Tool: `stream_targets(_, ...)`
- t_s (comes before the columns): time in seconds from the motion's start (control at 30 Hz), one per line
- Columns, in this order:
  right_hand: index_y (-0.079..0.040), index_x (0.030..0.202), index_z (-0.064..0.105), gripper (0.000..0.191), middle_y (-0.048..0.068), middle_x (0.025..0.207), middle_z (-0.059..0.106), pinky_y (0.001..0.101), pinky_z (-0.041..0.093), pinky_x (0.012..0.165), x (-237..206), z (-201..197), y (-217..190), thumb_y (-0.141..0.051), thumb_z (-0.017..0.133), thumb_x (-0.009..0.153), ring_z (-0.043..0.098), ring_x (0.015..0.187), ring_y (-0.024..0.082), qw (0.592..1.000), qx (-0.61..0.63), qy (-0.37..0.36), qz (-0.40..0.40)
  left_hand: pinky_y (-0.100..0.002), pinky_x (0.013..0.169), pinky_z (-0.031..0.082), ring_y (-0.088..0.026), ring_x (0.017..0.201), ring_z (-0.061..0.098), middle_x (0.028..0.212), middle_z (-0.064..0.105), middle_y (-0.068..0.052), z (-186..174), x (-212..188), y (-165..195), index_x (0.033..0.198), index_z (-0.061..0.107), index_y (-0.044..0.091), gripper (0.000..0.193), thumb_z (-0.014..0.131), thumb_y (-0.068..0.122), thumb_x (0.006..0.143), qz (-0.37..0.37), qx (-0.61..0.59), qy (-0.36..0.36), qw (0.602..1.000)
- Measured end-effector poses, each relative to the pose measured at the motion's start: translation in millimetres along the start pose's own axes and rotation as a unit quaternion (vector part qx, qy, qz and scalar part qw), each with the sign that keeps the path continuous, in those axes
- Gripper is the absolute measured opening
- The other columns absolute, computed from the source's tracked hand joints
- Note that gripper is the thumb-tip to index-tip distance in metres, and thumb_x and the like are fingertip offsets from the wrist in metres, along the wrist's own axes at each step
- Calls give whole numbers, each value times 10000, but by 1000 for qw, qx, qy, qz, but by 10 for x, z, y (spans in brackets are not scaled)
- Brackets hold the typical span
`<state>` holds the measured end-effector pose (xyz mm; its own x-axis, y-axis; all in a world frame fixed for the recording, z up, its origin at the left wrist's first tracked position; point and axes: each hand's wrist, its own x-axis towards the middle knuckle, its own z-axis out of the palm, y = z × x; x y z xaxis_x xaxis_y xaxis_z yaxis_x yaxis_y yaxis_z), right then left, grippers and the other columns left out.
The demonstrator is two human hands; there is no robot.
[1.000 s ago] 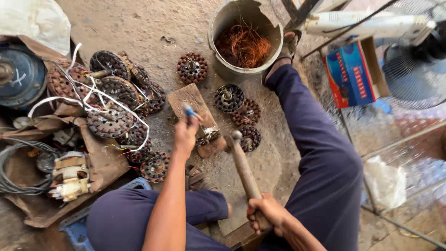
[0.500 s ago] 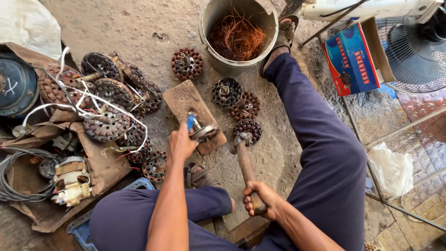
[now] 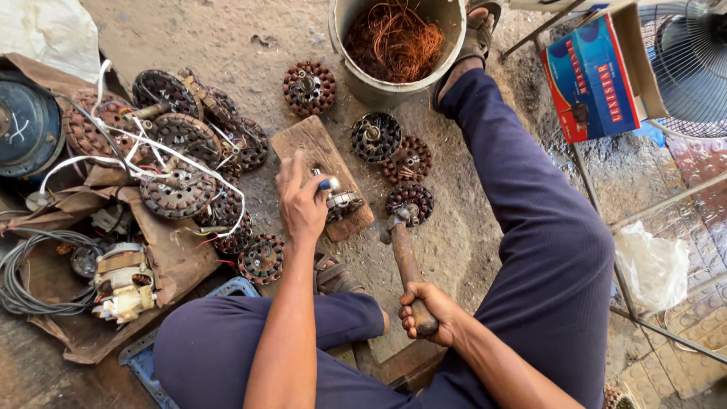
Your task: The person uses a hammer and a chisel to strike and separate components of a motor rotor placed on a wooden block. The person repeatedly strikes the rotor to loosen parts and collects copper wire into a nearby bucket.
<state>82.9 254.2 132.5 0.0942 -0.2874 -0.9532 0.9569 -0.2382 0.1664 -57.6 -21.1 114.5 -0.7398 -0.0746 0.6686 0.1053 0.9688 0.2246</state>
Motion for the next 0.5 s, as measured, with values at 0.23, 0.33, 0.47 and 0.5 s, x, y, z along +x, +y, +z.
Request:
stream_targets(0.23, -102, 833, 506, 125, 43, 647, 557, 336, 474, 443, 18, 24, -26, -141, 611, 776, 535, 483, 172, 1000, -17, -5, -16, -380, 670, 546, -255, 792, 746, 858, 761, -124, -84, -57, -84, 1027, 787, 153, 172, 767, 283, 917, -289, -321, -333, 839)
stream_targets(0.33, -93, 853, 507, 137, 42, 641, 554, 333, 474, 434, -7, 54, -32, -140, 604, 769, 534, 477, 171, 1000, -15, -2, -19, -377, 660, 543, -245, 741, 751, 831, 763, -117, -97, -108, -106, 1008, 783, 143, 190, 790, 275, 871, -300, -326, -344, 828)
stream_targets(0.47, -75, 882, 507, 149, 45, 643, 554, 327, 480, 426, -51, 101, -29, -119, 597, 772, 534, 473, 163, 999, -17, 13, -33, -379, 653, 541, -242, 717, 743, 814, 764, -116, -110, -137, -91, 996, 792, 139, 178, 796, 256, 862, -291, -314, -353, 832)
stream_targets(0.5, -80, 884, 500, 153, 46, 643, 554, 325, 480, 425, -59, 105, -31, -117, 598, 772, 536, 473, 162, 999, -19, 17, -34, -379, 652, 540, -242, 710, 741, 811, 765, -114, -106, -141, -83, 994, 791, 137, 177, 797, 251, 859, -291, -314, -354, 832)
